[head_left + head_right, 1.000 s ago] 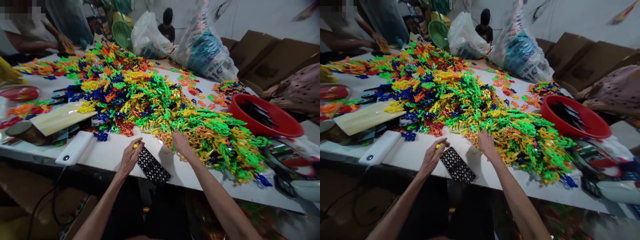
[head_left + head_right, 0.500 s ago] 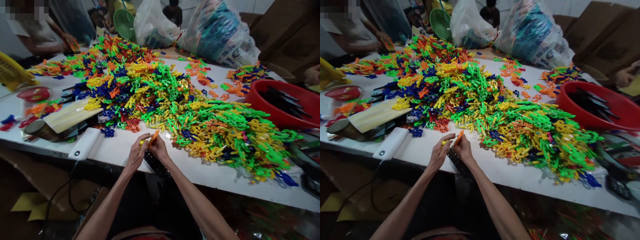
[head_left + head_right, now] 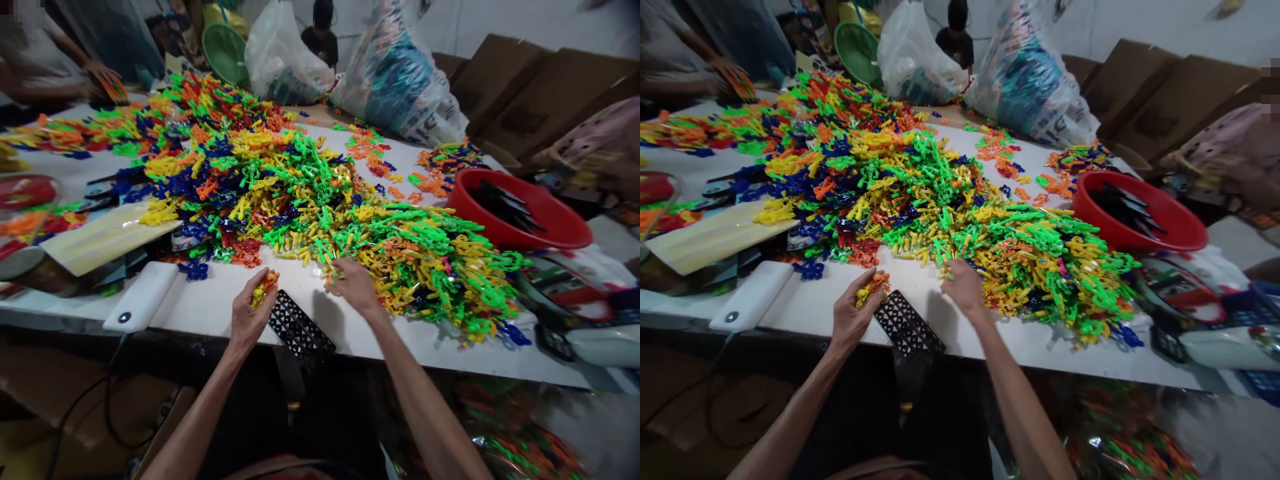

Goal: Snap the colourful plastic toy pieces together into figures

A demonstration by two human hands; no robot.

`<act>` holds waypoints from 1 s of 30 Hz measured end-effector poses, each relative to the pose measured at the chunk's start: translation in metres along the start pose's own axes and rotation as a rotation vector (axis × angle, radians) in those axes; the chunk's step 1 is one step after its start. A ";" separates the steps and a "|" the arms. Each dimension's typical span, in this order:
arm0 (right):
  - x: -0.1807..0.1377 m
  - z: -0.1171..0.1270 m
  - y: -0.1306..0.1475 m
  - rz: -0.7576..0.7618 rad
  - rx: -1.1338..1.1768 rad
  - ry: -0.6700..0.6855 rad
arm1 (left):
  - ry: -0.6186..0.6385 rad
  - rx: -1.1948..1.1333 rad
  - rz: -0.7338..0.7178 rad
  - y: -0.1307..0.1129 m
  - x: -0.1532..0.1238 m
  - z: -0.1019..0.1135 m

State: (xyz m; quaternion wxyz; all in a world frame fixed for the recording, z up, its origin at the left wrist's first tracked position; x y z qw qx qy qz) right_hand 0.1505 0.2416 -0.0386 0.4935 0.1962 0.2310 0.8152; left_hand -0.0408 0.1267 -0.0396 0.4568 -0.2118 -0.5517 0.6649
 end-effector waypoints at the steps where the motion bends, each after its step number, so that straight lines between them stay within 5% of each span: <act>1: 0.000 0.017 -0.015 -0.074 -0.165 -0.025 | 0.004 0.000 -0.023 -0.004 0.001 0.002; 6: 0.006 0.042 -0.046 -0.209 -0.549 0.160 | 0.175 0.048 -0.039 -0.014 0.016 0.001; 20: 0.002 0.017 -0.049 -0.152 -0.467 0.089 | 0.181 0.130 -0.095 -0.011 0.016 -0.007; 24: 0.005 0.008 -0.042 -0.152 -0.258 -0.037 | 0.206 0.132 -0.121 -0.009 0.015 -0.012; 27: 0.000 -0.003 -0.030 -0.149 0.147 -0.172 | 0.194 0.103 -0.109 -0.009 0.014 -0.012; 30: -0.007 -0.032 -0.007 -0.159 0.600 -0.119 | 0.197 0.054 -0.064 -0.010 0.013 -0.009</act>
Point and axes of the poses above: each hand's wrist, its own x-axis towards the middle knuckle, its own z-axis out of the back of the hand, y = z × x, the point moved 2 cm from there along x, towards the middle knuckle, and after that the axes turned 5 degrees about z, right-handed, at the moved point
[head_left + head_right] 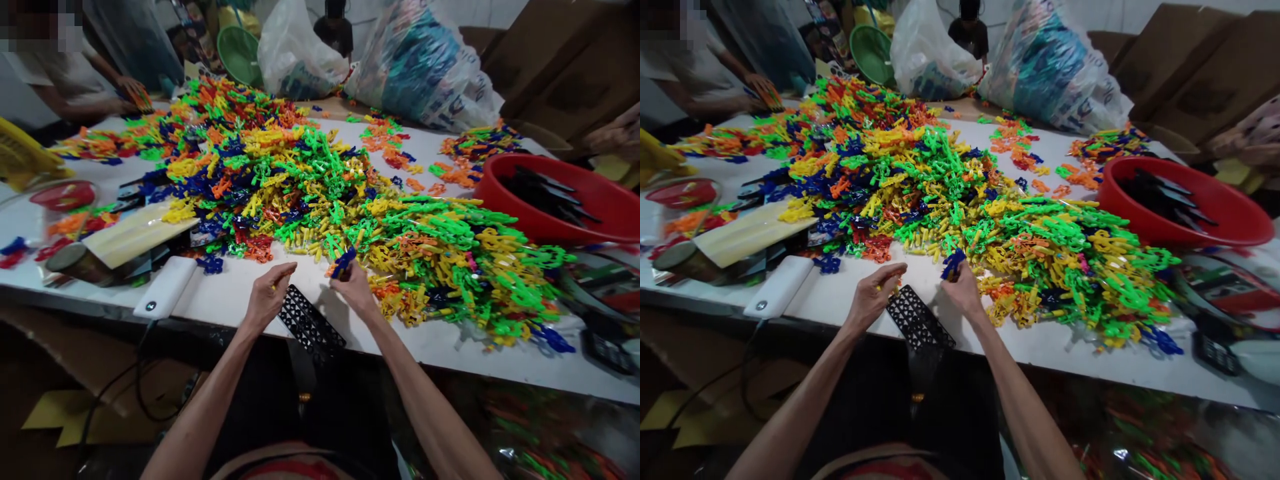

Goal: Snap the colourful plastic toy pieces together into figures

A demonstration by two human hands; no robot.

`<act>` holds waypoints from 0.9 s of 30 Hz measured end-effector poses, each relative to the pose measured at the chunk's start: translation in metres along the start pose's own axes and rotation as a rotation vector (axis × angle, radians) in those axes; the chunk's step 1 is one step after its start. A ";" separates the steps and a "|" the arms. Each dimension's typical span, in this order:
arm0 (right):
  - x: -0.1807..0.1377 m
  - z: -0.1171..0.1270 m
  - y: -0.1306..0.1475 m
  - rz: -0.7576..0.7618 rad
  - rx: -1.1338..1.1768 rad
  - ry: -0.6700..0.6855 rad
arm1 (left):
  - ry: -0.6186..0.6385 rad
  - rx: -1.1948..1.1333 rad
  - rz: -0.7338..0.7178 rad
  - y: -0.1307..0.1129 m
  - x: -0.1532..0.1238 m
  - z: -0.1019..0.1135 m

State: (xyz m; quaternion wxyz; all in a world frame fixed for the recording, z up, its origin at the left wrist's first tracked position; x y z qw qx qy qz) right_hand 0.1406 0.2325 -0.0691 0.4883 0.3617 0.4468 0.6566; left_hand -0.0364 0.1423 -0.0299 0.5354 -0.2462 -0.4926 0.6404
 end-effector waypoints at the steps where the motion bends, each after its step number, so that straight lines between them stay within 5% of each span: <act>1: -0.004 -0.015 0.000 -0.024 0.111 0.035 | 0.009 -0.011 0.010 -0.001 0.000 0.001; 5: -0.008 -0.066 -0.003 -0.077 0.392 0.100 | 0.020 0.017 -0.004 -0.003 -0.002 0.003; 9: 0.002 -0.084 -0.006 -0.025 0.426 0.155 | 0.014 0.030 -0.034 -0.003 -0.003 0.002; 20: -0.015 -0.087 0.016 0.245 -0.434 0.223 | -0.052 0.104 -0.066 0.002 -0.004 -0.002; 23: -0.011 -0.078 0.024 0.273 -0.446 0.334 | -0.065 0.116 -0.051 0.001 -0.008 -0.002; 27: 0.006 -0.019 0.021 0.317 -0.539 0.304 | -0.247 0.116 0.059 -0.003 -0.019 0.007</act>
Point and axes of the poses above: each hand's wrist, its own x-axis towards the middle knuckle, its own z-axis out of the back of the hand, y = z × x, the point moved 2 cm from there along x, towards the middle knuckle, and after that the axes turned 5 degrees about z, right-handed, at the moved point
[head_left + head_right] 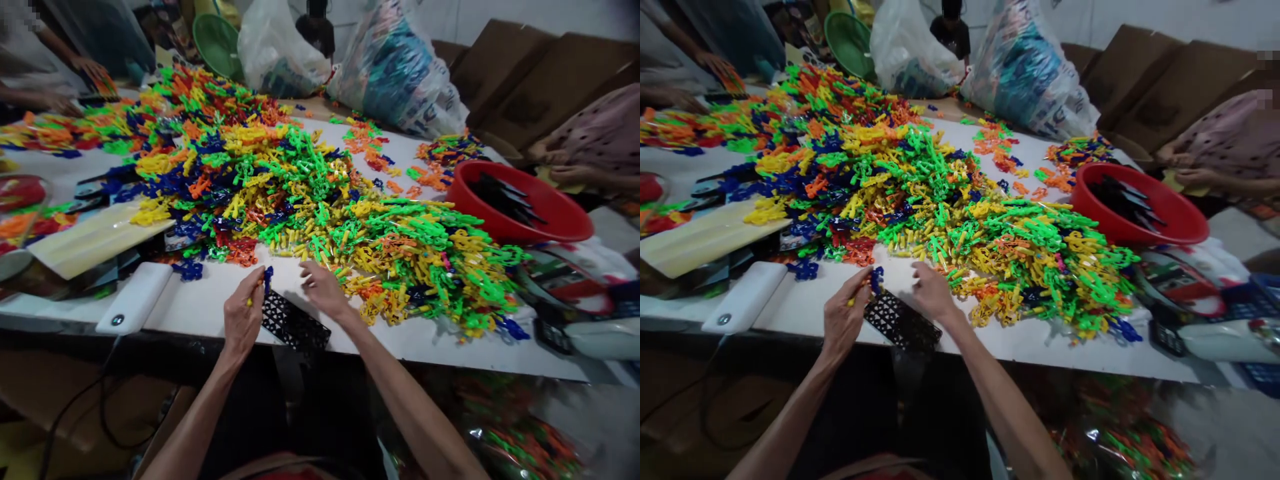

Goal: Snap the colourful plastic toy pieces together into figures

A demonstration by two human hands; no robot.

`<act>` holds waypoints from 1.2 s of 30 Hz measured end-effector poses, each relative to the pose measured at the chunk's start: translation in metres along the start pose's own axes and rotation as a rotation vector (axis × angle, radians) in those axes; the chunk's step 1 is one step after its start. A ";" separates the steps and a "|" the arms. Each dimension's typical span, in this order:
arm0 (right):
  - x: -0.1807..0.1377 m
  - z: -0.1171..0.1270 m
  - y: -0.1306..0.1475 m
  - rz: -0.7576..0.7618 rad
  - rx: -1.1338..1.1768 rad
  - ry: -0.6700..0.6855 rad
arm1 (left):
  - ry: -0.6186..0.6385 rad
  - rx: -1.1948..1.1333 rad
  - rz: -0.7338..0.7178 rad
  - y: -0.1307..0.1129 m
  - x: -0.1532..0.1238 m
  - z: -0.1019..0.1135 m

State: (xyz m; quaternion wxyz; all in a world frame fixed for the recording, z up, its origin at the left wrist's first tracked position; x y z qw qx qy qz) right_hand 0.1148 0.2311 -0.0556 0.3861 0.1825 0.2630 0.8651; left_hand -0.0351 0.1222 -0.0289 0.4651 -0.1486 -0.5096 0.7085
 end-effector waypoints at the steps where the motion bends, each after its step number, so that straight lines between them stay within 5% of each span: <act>1: -0.003 0.015 -0.013 -0.048 -0.115 -0.012 | -0.035 -0.004 0.032 -0.001 -0.001 0.004; 5: -0.009 0.051 -0.055 -0.189 -0.536 0.154 | -0.029 -0.035 0.073 -0.006 0.005 0.014; 7: -0.009 0.054 -0.062 -0.158 -0.583 0.220 | 0.067 -0.026 0.027 -0.006 0.013 0.014; 10: -0.009 0.048 -0.059 -0.106 -0.506 0.144 | 0.206 -0.017 -0.021 -0.003 0.022 0.010; 17: -0.010 -0.008 -0.015 -0.282 0.504 -0.152 | 0.197 0.042 -0.012 0.001 0.018 0.007; 22: 0.006 -0.057 0.022 -0.268 0.852 -0.101 | 0.189 0.057 0.001 0.000 0.019 0.011; 31: 0.001 -0.073 0.048 -0.121 0.157 -0.031 | 0.198 0.024 -0.008 -0.001 0.015 0.005; 36: 0.007 -0.067 0.058 -0.041 0.054 0.049 | 0.140 0.016 -0.069 -0.003 0.013 0.003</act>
Point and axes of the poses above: each hand's wrist, its own x-axis towards the middle knuckle, its own z-axis out of the back of the hand, y = z × x, the point moved 2 cm from there along x, towards the middle knuckle, and after that the axes turned 5 degrees about z, right-handed, at the moved point
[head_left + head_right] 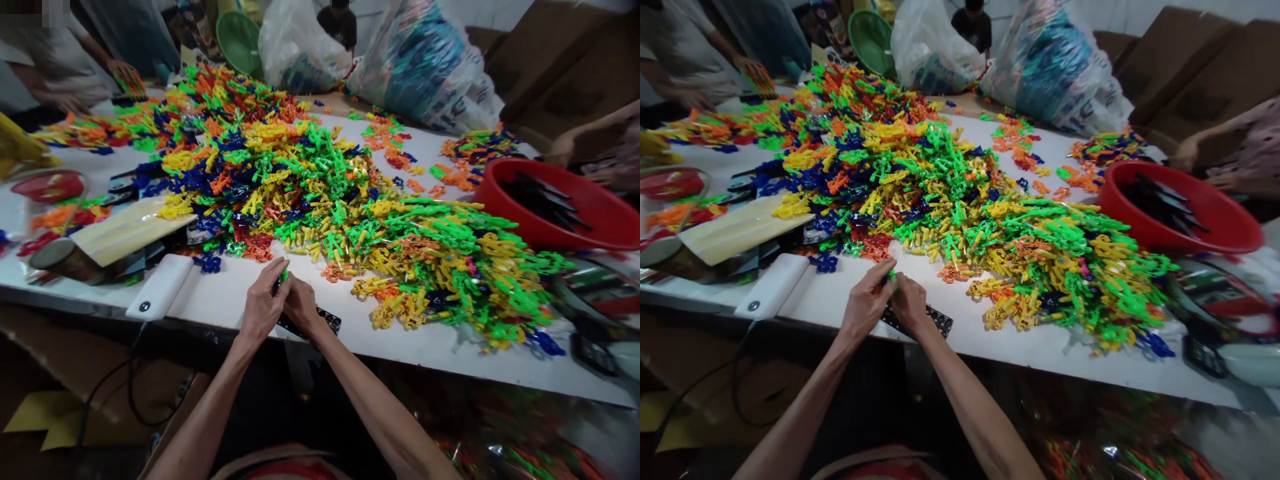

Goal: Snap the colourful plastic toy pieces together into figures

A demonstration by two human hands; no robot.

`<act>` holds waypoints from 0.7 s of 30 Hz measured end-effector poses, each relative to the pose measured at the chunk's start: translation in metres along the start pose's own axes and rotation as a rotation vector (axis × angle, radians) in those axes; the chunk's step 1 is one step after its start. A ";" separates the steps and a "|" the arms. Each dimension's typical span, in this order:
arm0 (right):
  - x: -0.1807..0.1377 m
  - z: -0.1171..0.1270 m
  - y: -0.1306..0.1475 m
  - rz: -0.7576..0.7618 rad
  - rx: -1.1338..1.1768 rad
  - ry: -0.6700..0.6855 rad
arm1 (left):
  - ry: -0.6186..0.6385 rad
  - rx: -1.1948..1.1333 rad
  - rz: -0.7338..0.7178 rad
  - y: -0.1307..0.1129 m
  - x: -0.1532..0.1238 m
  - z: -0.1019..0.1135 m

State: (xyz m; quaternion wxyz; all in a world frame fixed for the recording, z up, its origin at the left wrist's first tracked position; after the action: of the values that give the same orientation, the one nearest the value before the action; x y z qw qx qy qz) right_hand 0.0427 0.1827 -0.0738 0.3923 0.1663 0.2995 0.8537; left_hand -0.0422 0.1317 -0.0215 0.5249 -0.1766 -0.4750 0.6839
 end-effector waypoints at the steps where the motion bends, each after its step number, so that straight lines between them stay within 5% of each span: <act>1: 0.002 0.008 -0.003 0.031 0.017 0.033 | -0.034 -0.005 0.011 0.000 -0.001 0.001; 4: 0.000 0.049 -0.029 0.042 -0.047 0.024 | -0.197 -0.041 0.112 0.004 -0.005 0.005; 6: -0.006 0.079 -0.056 -0.118 -0.243 -0.044 | -0.274 -0.086 0.175 0.006 -0.008 0.007; 10: -0.013 0.105 -0.097 -0.288 -0.554 0.053 | -0.262 -0.173 0.210 0.005 -0.006 0.010; 14: -0.013 0.099 -0.097 -0.206 -0.498 0.041 | -0.085 -0.134 0.118 -0.001 0.003 0.019; 17: -0.017 0.083 -0.082 -0.167 -0.206 -0.011 | 0.061 -0.071 0.084 -0.002 0.007 0.020; 21: -0.021 0.043 -0.054 -0.145 0.308 -0.089 | -0.003 0.021 0.082 0.002 0.007 0.014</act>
State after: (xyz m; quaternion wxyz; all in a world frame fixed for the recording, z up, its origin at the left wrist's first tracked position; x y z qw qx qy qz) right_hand 0.1095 0.2105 -0.0764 0.4354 0.2401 0.4205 0.7589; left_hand -0.0565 0.1318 -0.0145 0.4976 -0.1895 -0.4609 0.7100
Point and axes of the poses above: each hand's wrist, its own x-axis towards the middle knuckle, its own z-axis out of the back of the hand, y = z × x, the point moved 2 cm from there along x, towards the middle knuckle, and after that the axes turned 5 degrees about z, right-handed, at the moved point
